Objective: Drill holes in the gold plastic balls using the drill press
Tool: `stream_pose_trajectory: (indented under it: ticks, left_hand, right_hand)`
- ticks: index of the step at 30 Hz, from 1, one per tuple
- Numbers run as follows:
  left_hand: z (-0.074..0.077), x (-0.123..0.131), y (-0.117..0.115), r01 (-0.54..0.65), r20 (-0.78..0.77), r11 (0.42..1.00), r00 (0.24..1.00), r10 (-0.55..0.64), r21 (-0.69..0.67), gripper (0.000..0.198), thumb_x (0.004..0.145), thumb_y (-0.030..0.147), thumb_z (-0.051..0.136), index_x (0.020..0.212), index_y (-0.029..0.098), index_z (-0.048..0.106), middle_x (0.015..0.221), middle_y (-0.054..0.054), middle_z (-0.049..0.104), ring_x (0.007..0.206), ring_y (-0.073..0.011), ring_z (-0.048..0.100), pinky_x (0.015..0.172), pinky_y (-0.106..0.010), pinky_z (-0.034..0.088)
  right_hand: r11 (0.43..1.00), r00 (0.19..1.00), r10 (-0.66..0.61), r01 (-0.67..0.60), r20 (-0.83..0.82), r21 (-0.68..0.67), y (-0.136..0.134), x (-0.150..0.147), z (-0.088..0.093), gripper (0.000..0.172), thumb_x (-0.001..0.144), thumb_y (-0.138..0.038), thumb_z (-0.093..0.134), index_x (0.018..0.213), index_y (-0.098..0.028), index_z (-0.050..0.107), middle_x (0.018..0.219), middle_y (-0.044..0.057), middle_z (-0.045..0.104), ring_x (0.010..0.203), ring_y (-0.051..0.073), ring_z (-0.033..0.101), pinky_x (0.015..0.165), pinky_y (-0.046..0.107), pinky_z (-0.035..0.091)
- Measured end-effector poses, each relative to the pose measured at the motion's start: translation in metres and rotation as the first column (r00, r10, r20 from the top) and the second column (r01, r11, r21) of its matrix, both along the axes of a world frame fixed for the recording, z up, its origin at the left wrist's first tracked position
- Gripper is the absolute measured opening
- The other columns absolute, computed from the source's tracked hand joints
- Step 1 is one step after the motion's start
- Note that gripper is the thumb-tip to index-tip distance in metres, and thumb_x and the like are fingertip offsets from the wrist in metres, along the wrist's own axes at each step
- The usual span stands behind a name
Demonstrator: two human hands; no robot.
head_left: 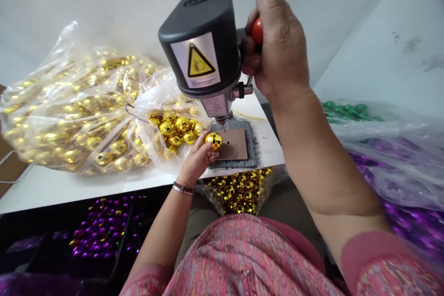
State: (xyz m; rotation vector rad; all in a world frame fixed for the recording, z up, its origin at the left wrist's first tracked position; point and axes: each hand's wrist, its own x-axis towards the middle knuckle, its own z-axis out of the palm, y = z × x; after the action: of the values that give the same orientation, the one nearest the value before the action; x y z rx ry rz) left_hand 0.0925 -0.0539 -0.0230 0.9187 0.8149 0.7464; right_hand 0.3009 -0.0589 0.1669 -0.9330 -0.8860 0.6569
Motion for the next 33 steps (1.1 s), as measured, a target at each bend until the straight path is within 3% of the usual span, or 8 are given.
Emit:
stream_pose_trajectory:
  ticks: [3,6,9,15,19,24,29,33]
  left_hand:
    - [0.001,0.003,0.003,-0.001,-0.046,1.000,0.999,0.001,0.002,0.076,0.072,0.034,0.084,0.140,0.026,0.051,0.090,0.000,0.070,0.064,-0.0083,0.063,0.060,-0.021,0.048]
    - [0.002,0.008,0.005,-0.012,-0.115,1.000,0.993,0.013,0.008,0.080,0.067,0.031,0.087,0.138,0.024,0.052,0.089,0.001,0.070,0.062,-0.0075,0.063,0.062,-0.022,0.051]
    - [0.005,0.015,0.005,-0.022,-0.206,0.999,0.978,0.032,0.048,0.077,0.068,0.033,0.087,0.136,0.021,0.053,0.089,0.000,0.069,0.059,-0.0073,0.063,0.055,-0.019,0.047]
    - [0.008,0.025,0.005,0.072,-0.385,0.976,0.923,0.013,0.207,0.074,0.074,0.033,0.082,0.140,0.016,0.053,0.086,-0.002,0.069,0.058,-0.0083,0.062,0.052,-0.018,0.045]
    - [0.009,0.030,0.007,0.154,-0.542,0.940,0.840,0.037,0.303,0.067,0.079,0.031,0.077,0.141,0.017,0.057,0.083,-0.001,0.069,0.056,-0.0085,0.059,0.053,-0.020,0.045]
    - [0.006,0.037,0.011,0.239,-0.610,0.836,0.780,0.137,0.494,0.065,0.069,0.024,0.084,0.131,0.017,0.068,0.086,-0.002,0.072,0.075,-0.0146,0.063,0.071,-0.024,0.052]
    - [0.004,0.042,0.010,0.218,-0.569,0.831,0.811,0.138,0.512,0.066,0.065,0.022,0.086,0.129,0.016,0.070,0.091,-0.003,0.075,0.088,-0.0199,0.067,0.086,-0.031,0.053]
    - [0.002,0.042,0.009,0.244,-0.607,0.833,0.784,0.133,0.497,0.070,0.068,0.023,0.085,0.135,0.016,0.066,0.096,-0.003,0.076,0.085,-0.0185,0.067,0.082,-0.030,0.053]
  right_hand:
    - [1.000,0.999,0.026,-0.026,-0.027,-0.015,0.003,0.000,0.000,0.058,0.088,-0.074,0.017,0.070,-0.021,0.031,0.043,-0.013,0.030,0.032,0.000,0.025,0.036,0.014,0.020]
    - [0.999,0.999,0.033,-0.032,-0.023,0.038,0.003,0.001,-0.003,0.066,0.075,-0.087,0.022,0.071,-0.021,0.032,0.044,-0.014,0.032,0.033,-0.001,0.027,0.037,0.013,0.020]
    - [0.999,0.999,0.039,-0.039,-0.021,0.030,0.002,0.002,-0.005,0.076,0.062,-0.094,0.012,0.071,-0.021,0.031,0.044,-0.013,0.032,0.033,-0.001,0.027,0.038,0.013,0.021]
    - [0.995,0.995,0.097,-0.097,0.005,0.021,-0.004,0.004,-0.004,0.077,0.061,-0.096,0.016,0.072,-0.021,0.029,0.048,-0.013,0.033,0.036,-0.003,0.027,0.042,0.012,0.023]
    - [0.995,0.995,0.099,-0.099,-0.013,0.017,-0.006,0.004,-0.004,0.070,0.069,-0.091,0.022,0.072,-0.021,0.031,0.049,-0.012,0.032,0.036,-0.002,0.026,0.040,0.014,0.020]
    - [0.985,0.985,0.170,-0.169,-0.040,0.014,-0.005,0.006,-0.004,0.042,0.096,-0.056,0.035,0.072,-0.022,0.033,0.049,-0.011,0.034,0.039,0.002,0.027,0.037,0.018,0.018]
    - [0.990,0.990,0.140,-0.140,-0.004,0.004,-0.006,0.006,-0.006,0.043,0.096,-0.059,0.036,0.074,-0.022,0.034,0.050,-0.010,0.034,0.039,0.003,0.027,0.037,0.019,0.019]
    - [0.983,0.984,0.004,-0.037,0.179,0.181,-0.021,0.002,-0.024,0.046,0.089,-0.064,0.048,0.074,-0.022,0.038,0.053,-0.008,0.038,0.045,0.004,0.036,0.043,0.021,0.029]
